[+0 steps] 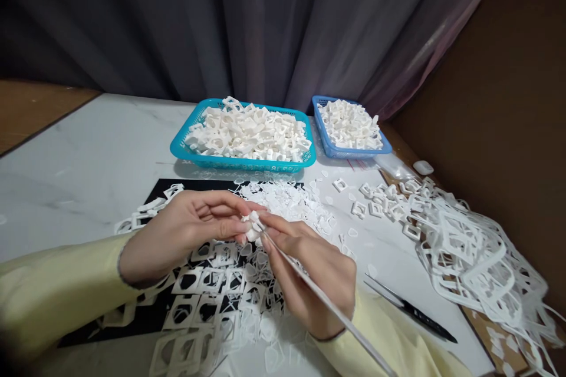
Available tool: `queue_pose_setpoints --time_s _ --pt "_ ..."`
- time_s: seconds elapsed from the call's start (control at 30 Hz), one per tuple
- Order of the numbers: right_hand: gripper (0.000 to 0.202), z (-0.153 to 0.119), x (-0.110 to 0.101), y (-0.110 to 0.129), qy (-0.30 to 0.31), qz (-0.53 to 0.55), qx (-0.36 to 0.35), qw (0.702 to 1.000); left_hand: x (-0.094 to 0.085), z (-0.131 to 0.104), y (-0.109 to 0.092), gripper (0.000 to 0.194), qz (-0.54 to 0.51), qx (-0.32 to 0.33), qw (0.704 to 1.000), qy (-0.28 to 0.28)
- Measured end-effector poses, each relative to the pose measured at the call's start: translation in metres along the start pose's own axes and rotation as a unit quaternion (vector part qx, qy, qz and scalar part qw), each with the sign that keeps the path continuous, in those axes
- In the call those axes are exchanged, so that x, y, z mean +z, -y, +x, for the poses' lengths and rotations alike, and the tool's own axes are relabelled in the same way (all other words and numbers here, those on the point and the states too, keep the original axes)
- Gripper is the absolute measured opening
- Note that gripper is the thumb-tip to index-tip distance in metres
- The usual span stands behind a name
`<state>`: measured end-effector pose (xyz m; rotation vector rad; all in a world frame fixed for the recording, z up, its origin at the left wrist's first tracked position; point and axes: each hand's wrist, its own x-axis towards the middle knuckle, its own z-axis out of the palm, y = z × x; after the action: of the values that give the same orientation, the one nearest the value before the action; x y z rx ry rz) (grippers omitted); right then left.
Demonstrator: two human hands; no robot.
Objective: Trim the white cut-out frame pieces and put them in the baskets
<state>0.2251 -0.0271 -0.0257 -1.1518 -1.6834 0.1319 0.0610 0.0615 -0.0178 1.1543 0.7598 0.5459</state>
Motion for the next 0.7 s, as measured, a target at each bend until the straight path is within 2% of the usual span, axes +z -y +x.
queue_pose_setpoints --time_s 0.1,0.23,0.4,0.47,0.53,0.63,0.7 --pt "0.016 0.001 0.002 0.001 -0.026 0.045 0.076 0.996 -0.002 0.001 0.002 0.007 -0.029 -0.008 0.999 0.017" --pt "0.011 0.003 0.004 -0.002 -0.033 0.142 0.194 0.970 -0.001 0.002 0.002 0.004 -0.043 -0.006 0.999 0.031" --pt "0.012 0.005 0.008 -0.011 -0.033 0.244 0.255 0.935 -0.003 0.004 0.006 0.005 -0.038 0.015 0.998 0.040" --pt "0.013 0.005 0.010 -0.015 -0.024 0.267 0.262 0.927 -0.004 0.005 0.008 0.005 -0.035 0.024 0.998 0.042" --pt "0.012 0.005 0.009 -0.017 -0.015 0.262 0.252 0.931 -0.004 0.006 0.009 0.004 -0.023 0.028 0.999 0.039" --pt "0.009 0.003 0.005 -0.018 -0.007 0.195 0.213 0.957 -0.001 0.006 0.005 0.006 0.009 0.019 1.000 0.015" --pt "0.009 0.002 0.002 -0.015 0.009 0.138 0.154 0.978 0.000 0.005 0.002 0.009 0.031 0.011 0.999 0.002"
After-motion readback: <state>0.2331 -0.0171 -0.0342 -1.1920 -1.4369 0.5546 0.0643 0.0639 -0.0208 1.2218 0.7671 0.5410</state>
